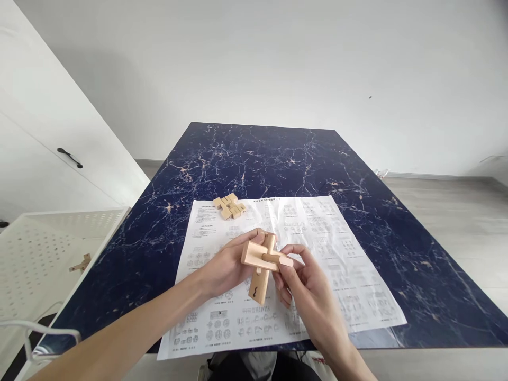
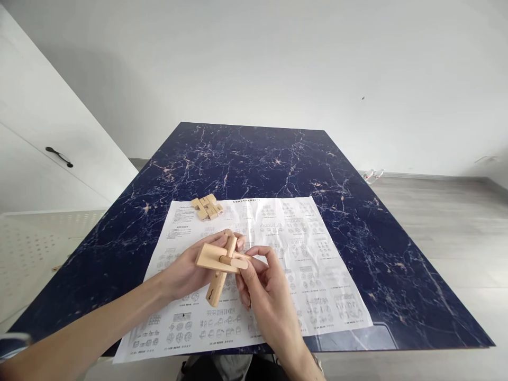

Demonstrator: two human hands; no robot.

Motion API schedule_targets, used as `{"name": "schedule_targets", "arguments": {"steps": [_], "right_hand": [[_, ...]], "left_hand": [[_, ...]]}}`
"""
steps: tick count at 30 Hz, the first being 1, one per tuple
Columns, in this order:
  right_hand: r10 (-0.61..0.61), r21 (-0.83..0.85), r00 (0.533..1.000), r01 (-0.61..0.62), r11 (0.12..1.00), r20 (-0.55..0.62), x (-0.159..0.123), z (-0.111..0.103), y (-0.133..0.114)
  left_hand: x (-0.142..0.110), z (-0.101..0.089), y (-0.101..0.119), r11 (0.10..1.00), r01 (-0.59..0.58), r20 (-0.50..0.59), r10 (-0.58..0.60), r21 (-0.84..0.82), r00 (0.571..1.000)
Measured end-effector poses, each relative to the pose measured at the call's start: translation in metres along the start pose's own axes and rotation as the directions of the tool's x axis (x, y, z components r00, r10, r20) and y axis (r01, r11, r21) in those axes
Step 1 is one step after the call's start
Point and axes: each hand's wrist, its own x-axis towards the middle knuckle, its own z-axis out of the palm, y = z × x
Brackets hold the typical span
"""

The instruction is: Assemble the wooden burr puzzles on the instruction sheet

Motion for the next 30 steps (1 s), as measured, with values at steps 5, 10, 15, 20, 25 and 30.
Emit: {"name": "schedule_targets", "arguments": {"steps": [5, 10, 15, 20, 25, 30], "right_hand": [[0.008, 0.004, 1.0, -0.008, 1.0, 0.01, 0.003, 0.003, 0.002], [0.015, 0.045, 0.997, -0.019, 0.999, 0.074, 0.002, 0.001, 0.0], [0.009, 0.069, 0.995, -0.016, 0.997, 0.102, -0.003, 0.0, 0.0], [0.017, 0.046, 0.995, -0.022, 0.999, 0.101, -0.007, 0.0, -0.001], [0.023, 0.013, 0.99, -0.025, 1.0, 0.141, -0.011, 0.001, -0.007], [0.055, 0.018, 0.99, -0.058, 0.998, 0.132, -0.016, 0.003, -0.005]], "left_hand": [[-0.001, 0.004, 0.001, 0.999, 0.008, 0.015, -0.007, -0.045, 1.0], [-0.003, 0.007, 0.001, 0.999, 0.007, 0.02, -0.006, -0.053, 1.0], [-0.003, 0.006, 0.0, 0.999, 0.019, 0.001, -0.019, -0.028, 1.0], [-0.003, 0.003, 0.001, 1.0, 0.01, 0.056, -0.011, 0.028, 0.998], [-0.003, 0.003, 0.005, 0.999, 0.004, 0.102, -0.009, 0.048, 0.995], [-0.003, 0.001, 0.008, 0.998, 0.005, 0.125, -0.012, 0.059, 0.992]]}}
